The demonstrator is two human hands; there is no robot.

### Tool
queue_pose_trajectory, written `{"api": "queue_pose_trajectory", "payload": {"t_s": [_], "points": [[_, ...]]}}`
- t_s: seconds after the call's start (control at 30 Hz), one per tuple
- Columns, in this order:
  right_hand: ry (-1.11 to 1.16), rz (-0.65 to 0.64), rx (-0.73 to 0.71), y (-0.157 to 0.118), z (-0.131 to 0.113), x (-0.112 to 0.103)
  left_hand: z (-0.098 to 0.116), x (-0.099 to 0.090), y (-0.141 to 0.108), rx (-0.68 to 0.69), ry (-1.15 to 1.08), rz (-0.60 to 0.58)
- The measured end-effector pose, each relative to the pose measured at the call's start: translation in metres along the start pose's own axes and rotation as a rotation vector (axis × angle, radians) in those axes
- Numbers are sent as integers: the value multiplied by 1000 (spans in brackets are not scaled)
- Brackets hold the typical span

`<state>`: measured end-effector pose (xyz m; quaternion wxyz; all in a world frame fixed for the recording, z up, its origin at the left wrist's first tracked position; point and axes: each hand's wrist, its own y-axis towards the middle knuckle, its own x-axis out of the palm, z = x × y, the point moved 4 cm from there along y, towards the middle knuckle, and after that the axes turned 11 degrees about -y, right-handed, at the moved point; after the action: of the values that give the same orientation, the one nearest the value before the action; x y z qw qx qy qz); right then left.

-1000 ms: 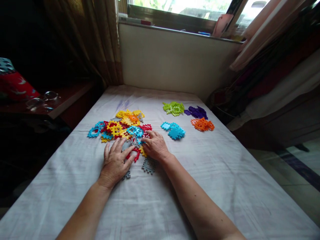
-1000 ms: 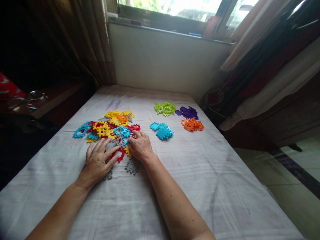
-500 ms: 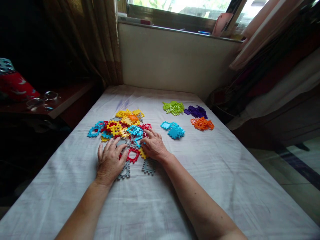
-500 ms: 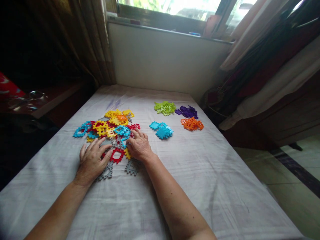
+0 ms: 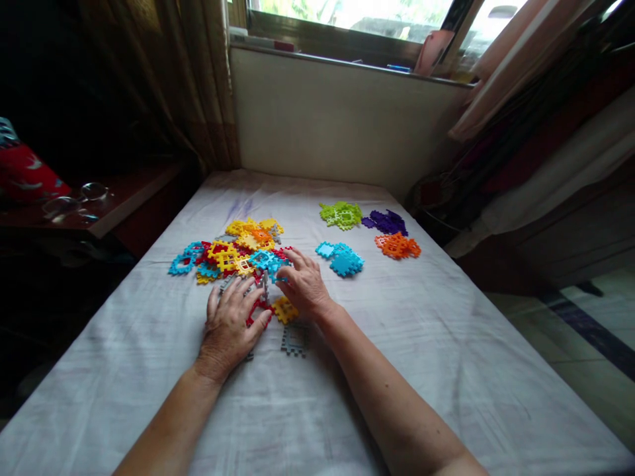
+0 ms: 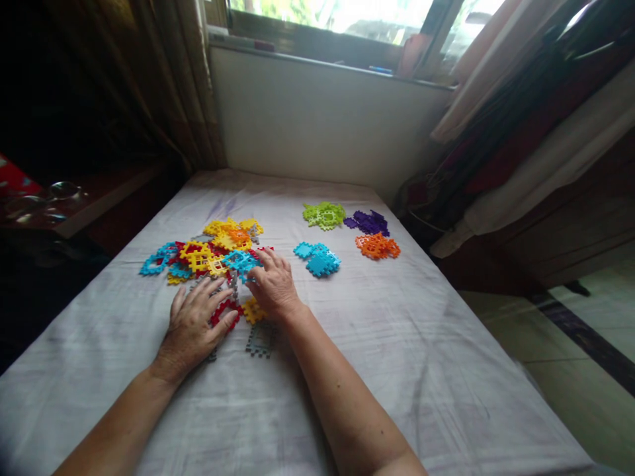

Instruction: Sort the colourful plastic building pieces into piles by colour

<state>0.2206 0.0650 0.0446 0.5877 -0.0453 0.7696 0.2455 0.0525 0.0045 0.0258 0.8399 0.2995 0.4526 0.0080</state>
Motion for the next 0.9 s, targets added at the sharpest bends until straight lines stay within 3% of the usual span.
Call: {"api": "queue_pose_trajectory", "payload": {"t_s": [0.2, 0.3, 0.4, 0.53, 0.7, 0.9], "points": [[61, 216, 275, 3, 52, -18, 7, -1, 0, 76, -36, -59], [20, 307, 439, -5, 96, -33, 20, 2, -3, 166, -70, -125], [-81, 399, 703, -25, 143, -47, 38, 9, -7, 255, -106, -238], [-126, 374, 910, -50, 182, -43, 55, 20, -11, 283, -150, -355], [-113, 329, 895, -50, 183, -22, 44, 21, -6, 177, -82, -259], [-117, 416, 824, -40, 166, -26, 9, 16, 3, 7, -10, -101]]}}
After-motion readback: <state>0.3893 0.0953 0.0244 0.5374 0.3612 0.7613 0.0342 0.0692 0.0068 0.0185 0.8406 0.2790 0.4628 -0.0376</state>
